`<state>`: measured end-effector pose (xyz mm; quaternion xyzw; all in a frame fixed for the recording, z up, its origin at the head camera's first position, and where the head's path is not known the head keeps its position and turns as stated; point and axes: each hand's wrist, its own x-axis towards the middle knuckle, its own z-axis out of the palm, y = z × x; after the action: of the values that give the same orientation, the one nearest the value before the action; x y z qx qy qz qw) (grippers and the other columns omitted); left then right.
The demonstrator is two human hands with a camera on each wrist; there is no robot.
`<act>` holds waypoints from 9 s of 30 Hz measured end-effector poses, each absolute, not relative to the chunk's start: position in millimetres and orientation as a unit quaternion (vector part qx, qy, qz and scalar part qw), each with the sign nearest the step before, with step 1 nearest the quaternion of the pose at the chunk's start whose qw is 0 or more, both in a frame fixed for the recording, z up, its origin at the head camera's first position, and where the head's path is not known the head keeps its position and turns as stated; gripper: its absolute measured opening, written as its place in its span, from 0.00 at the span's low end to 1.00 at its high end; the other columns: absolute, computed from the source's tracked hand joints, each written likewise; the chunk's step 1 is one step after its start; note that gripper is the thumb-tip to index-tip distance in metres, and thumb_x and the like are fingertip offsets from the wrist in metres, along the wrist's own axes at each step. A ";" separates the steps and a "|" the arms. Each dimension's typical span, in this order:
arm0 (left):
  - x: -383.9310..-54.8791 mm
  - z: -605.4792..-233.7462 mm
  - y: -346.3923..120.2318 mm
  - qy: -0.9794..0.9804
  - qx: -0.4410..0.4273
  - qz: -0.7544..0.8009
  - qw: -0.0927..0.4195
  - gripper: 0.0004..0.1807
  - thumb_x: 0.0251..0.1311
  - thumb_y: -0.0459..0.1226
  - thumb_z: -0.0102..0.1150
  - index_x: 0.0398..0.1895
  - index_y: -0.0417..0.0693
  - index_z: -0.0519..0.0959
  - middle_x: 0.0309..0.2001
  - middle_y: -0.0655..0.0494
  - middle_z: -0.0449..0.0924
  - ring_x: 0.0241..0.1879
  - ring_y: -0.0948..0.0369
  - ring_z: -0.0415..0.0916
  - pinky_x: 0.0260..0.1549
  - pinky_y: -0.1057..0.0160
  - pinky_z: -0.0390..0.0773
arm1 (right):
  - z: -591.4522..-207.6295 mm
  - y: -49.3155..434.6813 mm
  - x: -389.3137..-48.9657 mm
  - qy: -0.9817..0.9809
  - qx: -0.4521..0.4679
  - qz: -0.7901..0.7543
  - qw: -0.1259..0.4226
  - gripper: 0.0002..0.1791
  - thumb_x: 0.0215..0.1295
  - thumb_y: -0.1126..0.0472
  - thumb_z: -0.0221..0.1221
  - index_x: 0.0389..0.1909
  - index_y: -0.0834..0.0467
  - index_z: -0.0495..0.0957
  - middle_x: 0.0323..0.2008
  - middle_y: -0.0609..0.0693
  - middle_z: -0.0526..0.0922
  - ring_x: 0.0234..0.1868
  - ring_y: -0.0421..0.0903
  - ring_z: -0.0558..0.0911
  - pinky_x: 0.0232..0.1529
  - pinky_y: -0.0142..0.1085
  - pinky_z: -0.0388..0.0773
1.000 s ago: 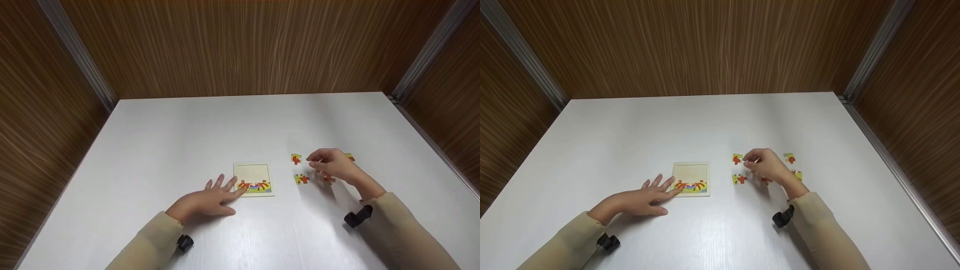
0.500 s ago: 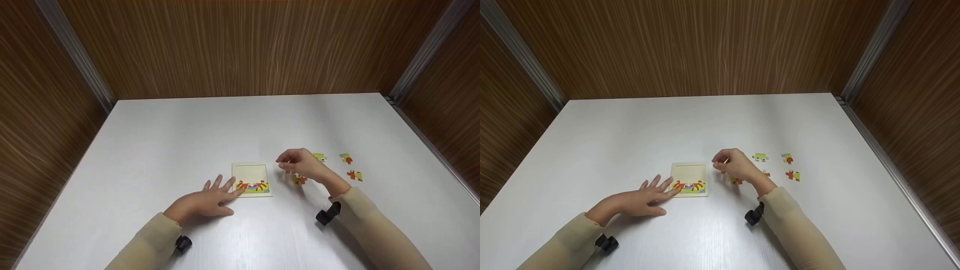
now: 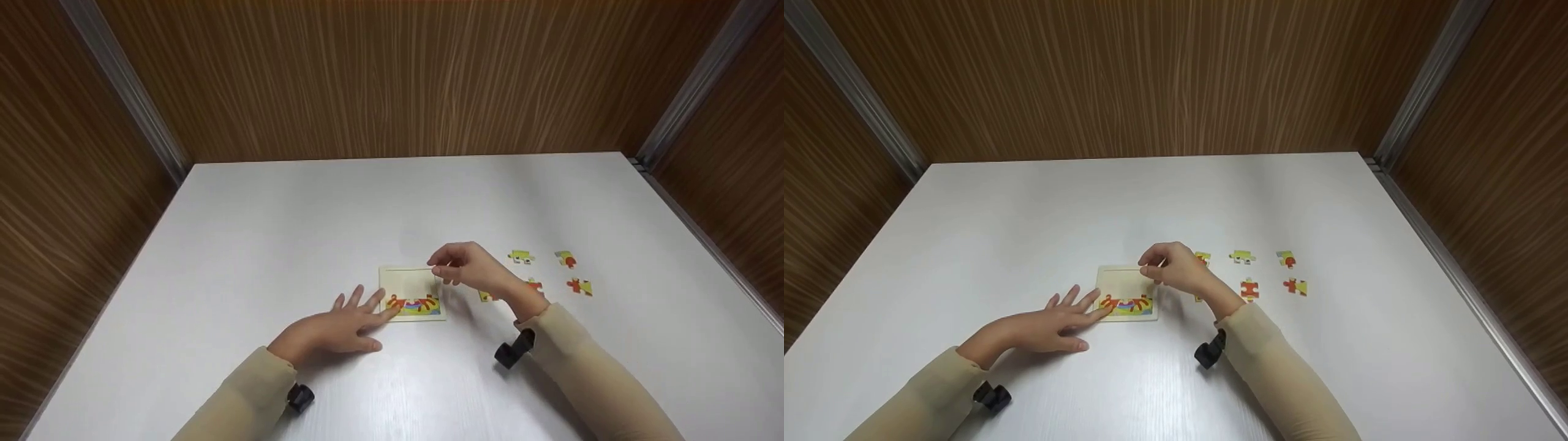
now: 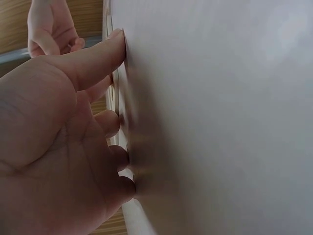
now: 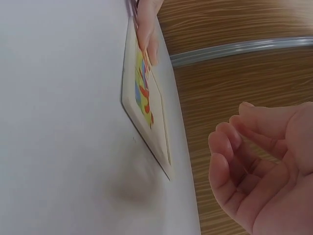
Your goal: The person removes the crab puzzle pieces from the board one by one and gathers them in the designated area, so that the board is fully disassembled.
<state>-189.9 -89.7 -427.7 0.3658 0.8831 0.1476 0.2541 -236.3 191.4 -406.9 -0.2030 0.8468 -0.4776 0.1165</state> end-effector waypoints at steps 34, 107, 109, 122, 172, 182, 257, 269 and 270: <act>-188.4 -431.4 -92.0 0.888 0.345 0.189 0.239 0.45 0.62 0.53 0.52 0.74 0.48 0.41 0.73 0.51 0.29 0.69 0.47 0.20 0.63 0.43 0.27 | -426.4 137.4 -227.3 0.849 -0.247 -0.440 0.159 0.08 0.60 0.64 0.61 0.40 0.62 0.80 0.31 0.48 0.80 0.26 0.41 0.75 0.27 0.34 0.73; -190.1 -432.6 -97.7 0.884 0.355 0.168 0.253 0.45 0.63 0.53 0.50 0.73 0.45 0.40 0.73 0.51 0.29 0.69 0.49 0.19 0.64 0.45 0.27 | -440.3 132.5 -230.0 0.820 -0.252 -0.489 0.157 0.08 0.55 0.72 0.62 0.34 0.61 0.75 0.29 0.49 0.75 0.31 0.44 0.72 0.33 0.34 0.70; -190.2 -432.5 -98.0 0.884 0.356 0.169 0.252 0.45 0.63 0.54 0.49 0.73 0.45 0.40 0.73 0.51 0.30 0.69 0.50 0.19 0.64 0.45 0.27 | -439.8 132.4 -229.4 0.819 -0.251 -0.493 0.154 0.07 0.56 0.71 0.61 0.33 0.60 0.74 0.28 0.47 0.74 0.31 0.43 0.71 0.33 0.34 0.69; -190.9 -431.4 -97.9 0.885 0.356 0.164 0.253 0.44 0.63 0.53 0.50 0.73 0.46 0.40 0.73 0.51 0.29 0.69 0.50 0.19 0.64 0.45 0.27 | -432.5 134.0 -228.8 0.822 -0.203 -0.504 0.170 0.07 0.56 0.67 0.64 0.35 0.61 0.77 0.28 0.49 0.76 0.30 0.42 0.72 0.28 0.33 0.70; -192.2 -436.5 -99.7 0.879 0.369 0.174 0.245 0.44 0.64 0.52 0.50 0.74 0.46 0.40 0.73 0.49 0.30 0.69 0.47 0.19 0.63 0.44 0.27 | -415.6 195.0 -223.4 0.777 -0.175 -0.573 0.196 0.12 0.56 0.65 0.64 0.40 0.66 0.77 0.31 0.55 0.80 0.27 0.47 0.79 0.29 0.38 0.79; -191.1 -434.6 -101.3 0.879 0.368 0.180 0.246 0.44 0.64 0.52 0.50 0.74 0.46 0.40 0.73 0.50 0.30 0.69 0.48 0.19 0.64 0.45 0.27 | -414.7 239.9 -212.6 0.809 -0.166 -0.531 0.191 0.13 0.57 0.64 0.64 0.41 0.66 0.78 0.31 0.58 0.82 0.27 0.49 0.79 0.30 0.40 0.79; -189.6 -433.1 -96.4 0.885 0.345 0.203 0.239 0.45 0.61 0.48 0.56 0.74 0.47 0.42 0.73 0.49 0.31 0.69 0.48 0.21 0.64 0.45 0.27 | -406.1 213.6 -205.5 0.857 -0.271 -0.408 0.158 0.07 0.58 0.70 0.60 0.38 0.65 0.78 0.33 0.52 0.81 0.34 0.46 0.77 0.32 0.33 0.75; -189.7 -431.5 -95.8 0.881 0.355 0.193 0.245 0.42 0.63 0.48 0.54 0.74 0.51 0.44 0.73 0.50 0.31 0.68 0.44 0.19 0.62 0.43 0.26 | -417.0 173.3 -216.1 0.853 -0.254 -0.426 0.164 0.09 0.58 0.71 0.60 0.40 0.69 0.77 0.34 0.58 0.80 0.31 0.47 0.77 0.27 0.33 0.72; -189.4 -431.6 -95.6 0.881 0.356 0.191 0.245 0.42 0.63 0.49 0.53 0.74 0.51 0.44 0.73 0.50 0.31 0.68 0.44 0.19 0.62 0.43 0.26 | -418.4 170.5 -216.7 0.852 -0.252 -0.427 0.167 0.09 0.58 0.70 0.60 0.40 0.68 0.77 0.34 0.58 0.80 0.30 0.46 0.77 0.27 0.34 0.73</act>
<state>-189.4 -95.6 -431.6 0.3557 0.8814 0.1911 0.2450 -216.7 170.5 -418.4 -0.2524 0.8520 -0.4275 0.1665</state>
